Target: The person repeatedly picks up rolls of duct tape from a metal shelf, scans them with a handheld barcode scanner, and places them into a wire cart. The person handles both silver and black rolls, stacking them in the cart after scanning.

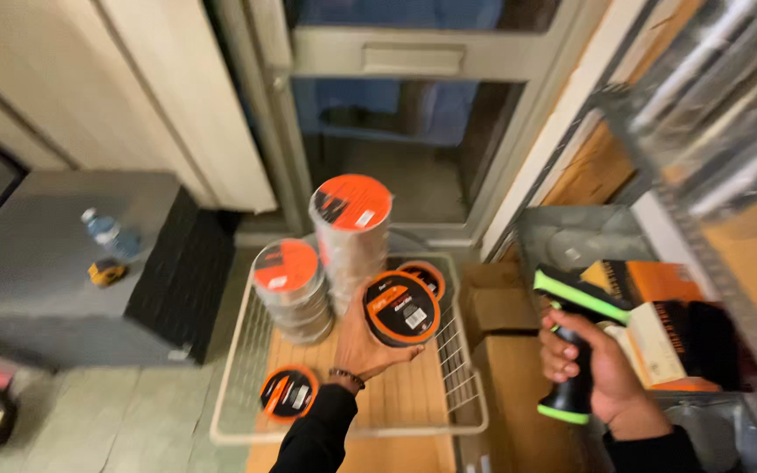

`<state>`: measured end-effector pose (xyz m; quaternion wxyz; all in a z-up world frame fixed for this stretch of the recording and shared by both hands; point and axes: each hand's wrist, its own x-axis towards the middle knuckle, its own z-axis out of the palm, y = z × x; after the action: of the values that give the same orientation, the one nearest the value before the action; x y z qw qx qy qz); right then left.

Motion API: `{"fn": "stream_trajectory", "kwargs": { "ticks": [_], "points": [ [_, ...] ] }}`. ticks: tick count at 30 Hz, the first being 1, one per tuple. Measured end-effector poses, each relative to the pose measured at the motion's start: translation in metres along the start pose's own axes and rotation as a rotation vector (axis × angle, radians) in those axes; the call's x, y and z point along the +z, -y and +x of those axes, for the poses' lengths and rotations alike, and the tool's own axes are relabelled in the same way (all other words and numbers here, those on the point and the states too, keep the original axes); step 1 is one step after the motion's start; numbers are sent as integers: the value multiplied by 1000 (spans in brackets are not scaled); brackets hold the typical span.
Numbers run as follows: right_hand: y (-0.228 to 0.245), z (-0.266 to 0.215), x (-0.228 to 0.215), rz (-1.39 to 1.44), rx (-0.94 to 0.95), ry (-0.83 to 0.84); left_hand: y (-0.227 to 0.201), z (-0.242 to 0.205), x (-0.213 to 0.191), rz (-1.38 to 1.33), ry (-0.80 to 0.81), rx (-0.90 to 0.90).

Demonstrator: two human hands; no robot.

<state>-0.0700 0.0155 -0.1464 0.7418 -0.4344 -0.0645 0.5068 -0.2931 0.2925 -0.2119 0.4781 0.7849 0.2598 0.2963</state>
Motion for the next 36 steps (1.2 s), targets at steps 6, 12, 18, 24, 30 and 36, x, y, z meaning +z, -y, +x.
{"fn": "stream_trajectory", "kwargs": {
  "ticks": [6,12,18,24,30,36],
  "points": [
    [-17,11,22,-54,57,9,83,-39,-30,83,-55,-56],
    [-52,30,39,-46,118,30,140,-74,-74,240,-34,-108],
    [-81,40,62,-46,155,-77,237,-99,-97,543,-19,-24],
    [-101,50,83,-19,205,-52,261,-104,-120,610,196,-96],
    [-121,61,96,1,211,-49,290,-110,-121,630,415,-246],
    [-136,73,112,18,226,-74,292,-110,-121,592,463,-352]
  ]
}}
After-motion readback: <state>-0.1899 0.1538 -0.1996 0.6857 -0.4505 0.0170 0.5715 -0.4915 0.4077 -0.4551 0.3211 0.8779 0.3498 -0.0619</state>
